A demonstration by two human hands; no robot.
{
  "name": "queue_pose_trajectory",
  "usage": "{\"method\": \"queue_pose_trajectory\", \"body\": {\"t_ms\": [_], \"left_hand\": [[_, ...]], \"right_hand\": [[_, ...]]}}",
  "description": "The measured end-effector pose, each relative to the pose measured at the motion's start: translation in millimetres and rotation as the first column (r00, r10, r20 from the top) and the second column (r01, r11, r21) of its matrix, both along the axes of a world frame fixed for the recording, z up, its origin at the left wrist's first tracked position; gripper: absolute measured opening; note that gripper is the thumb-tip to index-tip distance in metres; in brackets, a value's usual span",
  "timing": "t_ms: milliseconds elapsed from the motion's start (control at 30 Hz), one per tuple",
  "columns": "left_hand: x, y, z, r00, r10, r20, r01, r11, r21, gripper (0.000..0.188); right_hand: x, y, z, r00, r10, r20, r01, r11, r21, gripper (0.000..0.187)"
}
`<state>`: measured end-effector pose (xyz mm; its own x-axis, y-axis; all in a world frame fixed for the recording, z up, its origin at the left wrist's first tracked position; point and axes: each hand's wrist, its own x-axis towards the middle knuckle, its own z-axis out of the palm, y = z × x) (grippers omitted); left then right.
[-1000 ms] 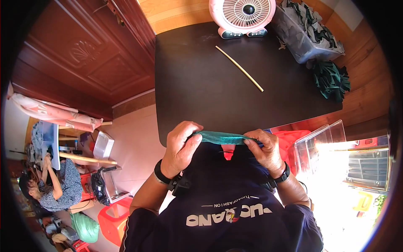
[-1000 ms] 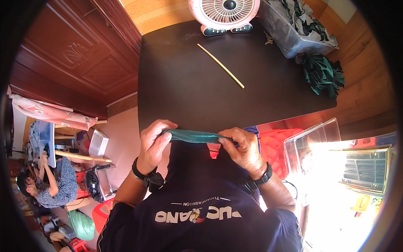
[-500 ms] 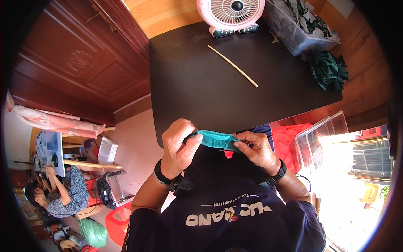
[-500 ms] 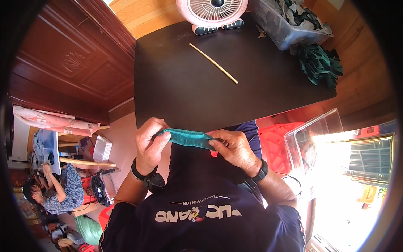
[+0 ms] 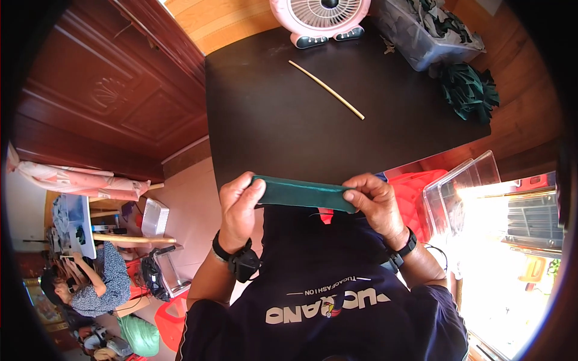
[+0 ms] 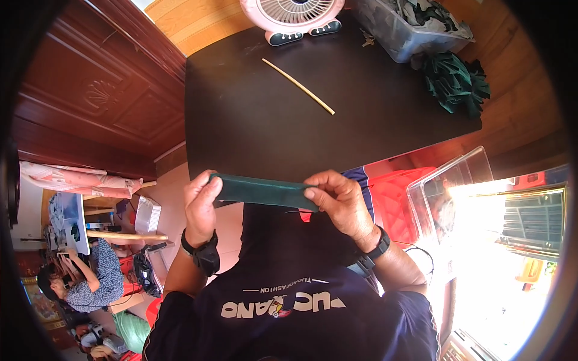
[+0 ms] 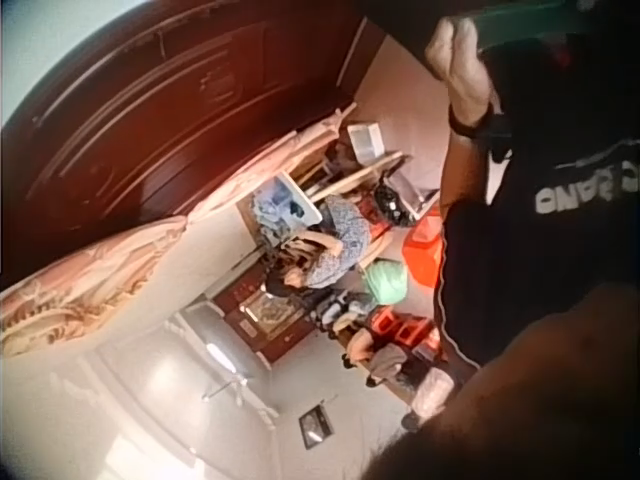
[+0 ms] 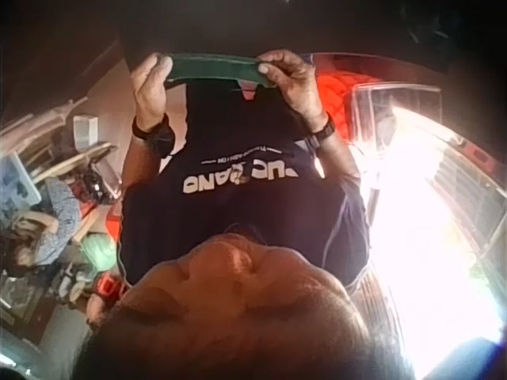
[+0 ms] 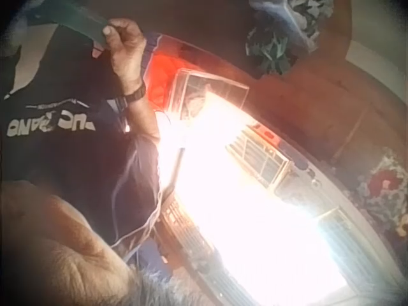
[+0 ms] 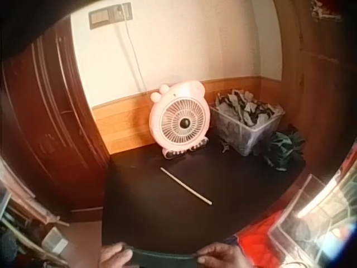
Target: Assembling and shaping small pieces of green and grey fabric using a wooden stick as a guide.
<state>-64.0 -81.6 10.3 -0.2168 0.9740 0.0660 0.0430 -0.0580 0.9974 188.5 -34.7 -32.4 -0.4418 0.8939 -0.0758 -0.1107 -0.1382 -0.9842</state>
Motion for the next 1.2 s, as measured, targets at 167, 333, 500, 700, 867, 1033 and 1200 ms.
{"method": "queue_pose_trajectory", "body": {"t_ms": [167, 333, 500, 700, 867, 1033, 1200], "left_hand": [[-20.2, 0.9, -24.4, 0.700, 0.180, -0.691, -0.011, 0.970, 0.242, 0.018], [-26.8, -12.2, -27.7, 0.538, 0.220, -0.814, -0.128, 0.975, 0.180, 0.032], [-26.8, -18.7, -10.1, 0.478, -0.001, -0.878, 0.329, 0.927, 0.178, 0.045], [-18.6, -21.3, -22.4, 0.245, -0.233, -0.941, 0.309, 0.939, -0.152, 0.066], [-34.4, -36.1, -25.0, 0.162, -0.251, -0.954, 0.207, 0.954, -0.216, 0.065], [-37.3, -40.7, -29.9, 0.241, -0.204, -0.949, 0.231, 0.962, -0.148, 0.062], [-34.1, -33.6, -31.9, 0.285, -0.197, -0.938, 0.232, 0.964, -0.132, 0.060]], "right_hand": [[-17.0, 24.4, 22.3, 0.956, -0.114, 0.271, 0.083, 0.989, 0.124, 0.015], [-7.7, 35.1, 27.4, 0.812, -0.402, 0.424, 0.079, 0.794, 0.602, 0.016], [7.0, 28.6, 42.2, 0.883, -0.385, 0.269, 0.052, 0.649, 0.759, 0.013], [-14.6, 19.2, 23.7, 0.801, -0.196, 0.566, -0.477, 0.364, 0.800, 0.034], [-2.9, 24.8, 9.8, 0.746, -0.169, 0.644, -0.562, 0.360, 0.745, 0.031], [-22.3, 37.8, 24.7, 0.815, -0.122, 0.567, -0.430, 0.529, 0.731, 0.028], [-66.3, 35.7, 20.5, 0.749, -0.242, 0.617, -0.461, 0.479, 0.747, 0.020]]}}
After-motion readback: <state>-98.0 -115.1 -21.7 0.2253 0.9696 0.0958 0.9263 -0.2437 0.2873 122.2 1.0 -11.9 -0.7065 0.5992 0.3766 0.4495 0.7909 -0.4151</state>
